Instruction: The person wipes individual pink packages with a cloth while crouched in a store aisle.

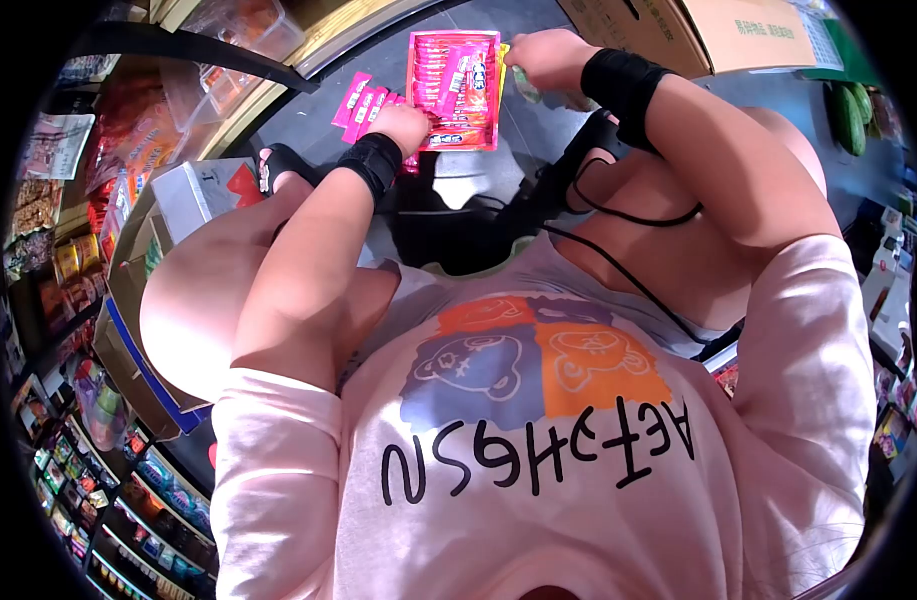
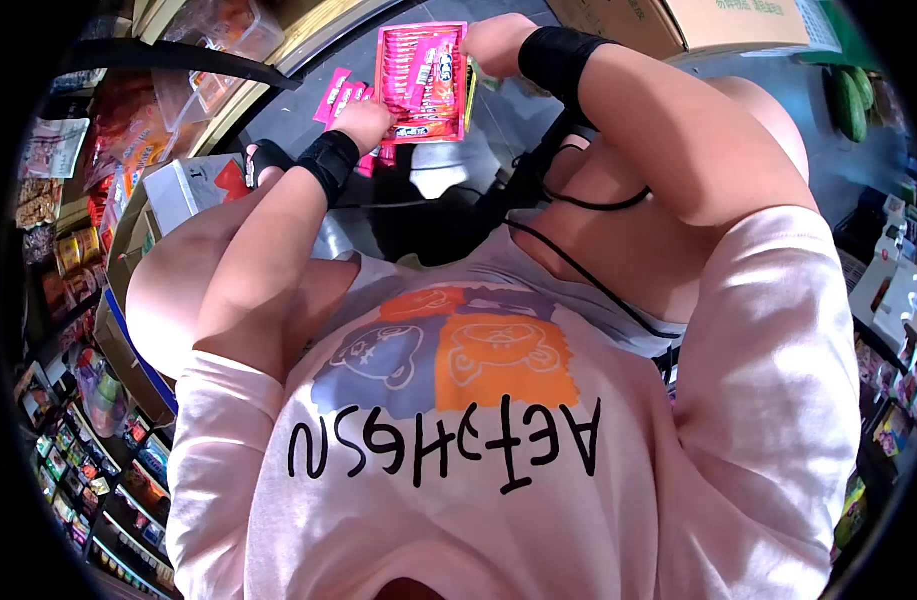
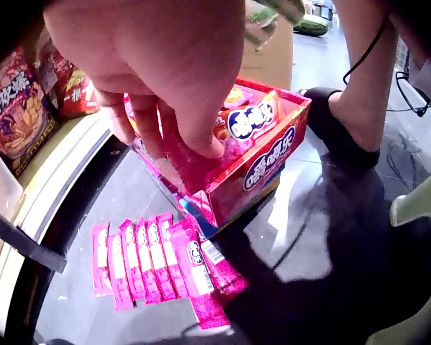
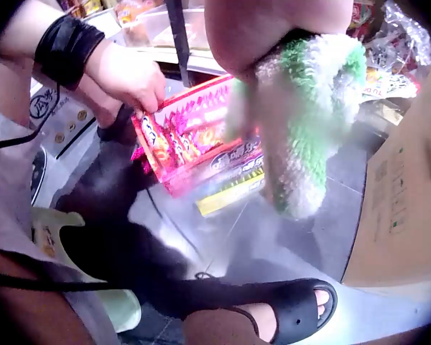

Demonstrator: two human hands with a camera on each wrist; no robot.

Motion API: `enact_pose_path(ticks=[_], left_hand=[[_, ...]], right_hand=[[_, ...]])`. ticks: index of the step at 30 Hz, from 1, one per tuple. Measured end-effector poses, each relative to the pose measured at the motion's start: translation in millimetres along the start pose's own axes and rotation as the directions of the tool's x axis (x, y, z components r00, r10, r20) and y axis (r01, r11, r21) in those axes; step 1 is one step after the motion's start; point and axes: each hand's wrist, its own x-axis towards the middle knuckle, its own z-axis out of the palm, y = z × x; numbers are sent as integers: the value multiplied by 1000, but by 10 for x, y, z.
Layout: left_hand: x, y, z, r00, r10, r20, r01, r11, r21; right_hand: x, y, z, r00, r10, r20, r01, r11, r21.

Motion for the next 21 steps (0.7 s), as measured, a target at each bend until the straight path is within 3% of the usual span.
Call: enact_pose_path(ticks=[2,5,6,9,13,14,19,21], left_hand=[[-11,65,-102,998,24,-57,-15,988,153],[1,98,-76,997,55,-59,-48,992,117],[12,110,-64,998,47,-49,-42,994,98],[25,147,-55,994,80,-76,-85,995,-56],[37,183,-1,996,59,-70,-65,994,-84],[49,189,46,995,63,-79,-68,996,-54],[140,148,145,995,66,-76,-65,998,16],[134,116,-73,994,24,104,-7,987,-159]], right_hand=[[28,-62,69,1000,-15,14,16,999,-40],[16,-148,-68,998,-43,49,44,999,-20],[62,-103,39,992,-108,-60,104,992,-65],[159,-237,-12,976,-102,190,119,990,-76],[190,-549,112,953,-72,295,85,996,-30],[252,-628,171,920,-60,387,68,998,-8],[205,-883,576,952,-47,303,32,998,52],[151,-916,675,962,-26,270,-4,994,110]])
